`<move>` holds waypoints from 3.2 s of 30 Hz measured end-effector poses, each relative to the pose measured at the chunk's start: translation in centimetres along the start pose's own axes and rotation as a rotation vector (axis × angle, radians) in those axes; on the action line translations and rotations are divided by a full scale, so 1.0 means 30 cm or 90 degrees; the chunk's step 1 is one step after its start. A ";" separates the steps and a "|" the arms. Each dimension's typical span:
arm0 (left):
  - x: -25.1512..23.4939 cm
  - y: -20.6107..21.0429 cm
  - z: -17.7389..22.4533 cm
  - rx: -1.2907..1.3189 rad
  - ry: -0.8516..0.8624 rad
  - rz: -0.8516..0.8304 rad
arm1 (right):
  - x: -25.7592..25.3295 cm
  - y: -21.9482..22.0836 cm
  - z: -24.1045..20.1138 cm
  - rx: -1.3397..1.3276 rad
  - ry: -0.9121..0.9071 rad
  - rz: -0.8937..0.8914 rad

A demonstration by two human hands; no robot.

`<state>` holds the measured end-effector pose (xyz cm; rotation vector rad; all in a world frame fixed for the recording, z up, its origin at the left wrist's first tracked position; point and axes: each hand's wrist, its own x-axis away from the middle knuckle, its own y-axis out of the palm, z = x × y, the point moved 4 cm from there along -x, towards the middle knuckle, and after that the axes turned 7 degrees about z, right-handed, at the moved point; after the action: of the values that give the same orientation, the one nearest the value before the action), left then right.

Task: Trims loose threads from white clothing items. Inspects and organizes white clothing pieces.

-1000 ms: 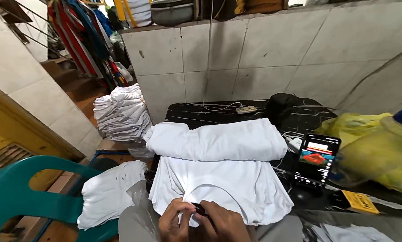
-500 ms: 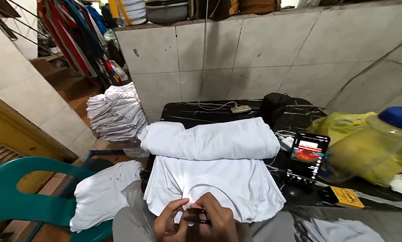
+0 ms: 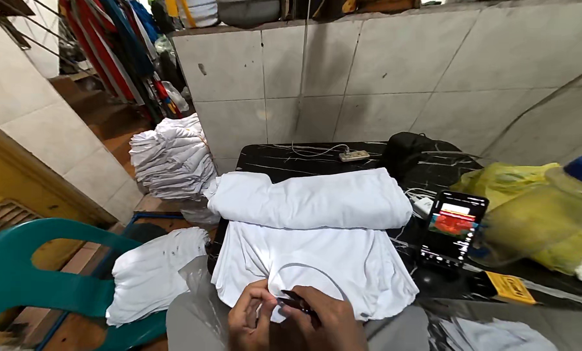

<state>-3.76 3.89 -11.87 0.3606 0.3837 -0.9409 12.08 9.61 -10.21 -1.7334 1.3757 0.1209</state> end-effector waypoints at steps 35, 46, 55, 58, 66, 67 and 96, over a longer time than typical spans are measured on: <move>-0.012 -0.044 0.058 -0.351 0.216 -0.099 | 0.000 0.092 0.049 -0.338 0.143 -0.072; -0.024 -0.142 0.005 -0.168 0.083 -0.062 | 0.010 0.047 -0.005 -0.023 0.111 0.047; -0.036 -0.131 0.000 -0.169 0.077 -0.027 | 0.022 0.075 -0.121 0.121 0.023 -0.091; -0.039 -0.124 0.005 -0.164 0.080 -0.023 | 0.029 0.083 -0.120 0.157 0.024 -0.083; -0.047 -0.105 0.015 -0.174 0.094 -0.030 | -0.007 0.080 -0.126 0.152 0.044 0.012; -0.042 -0.100 0.016 -0.178 0.103 -0.029 | -0.013 0.090 -0.124 0.156 0.045 0.029; -0.297 -0.225 -0.011 -0.255 0.125 -0.057 | 0.026 -0.336 0.135 0.256 0.163 0.047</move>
<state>-14.16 6.71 -8.88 0.0683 0.7593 -0.8927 22.39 11.64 -7.30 -1.3941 1.5263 -0.3277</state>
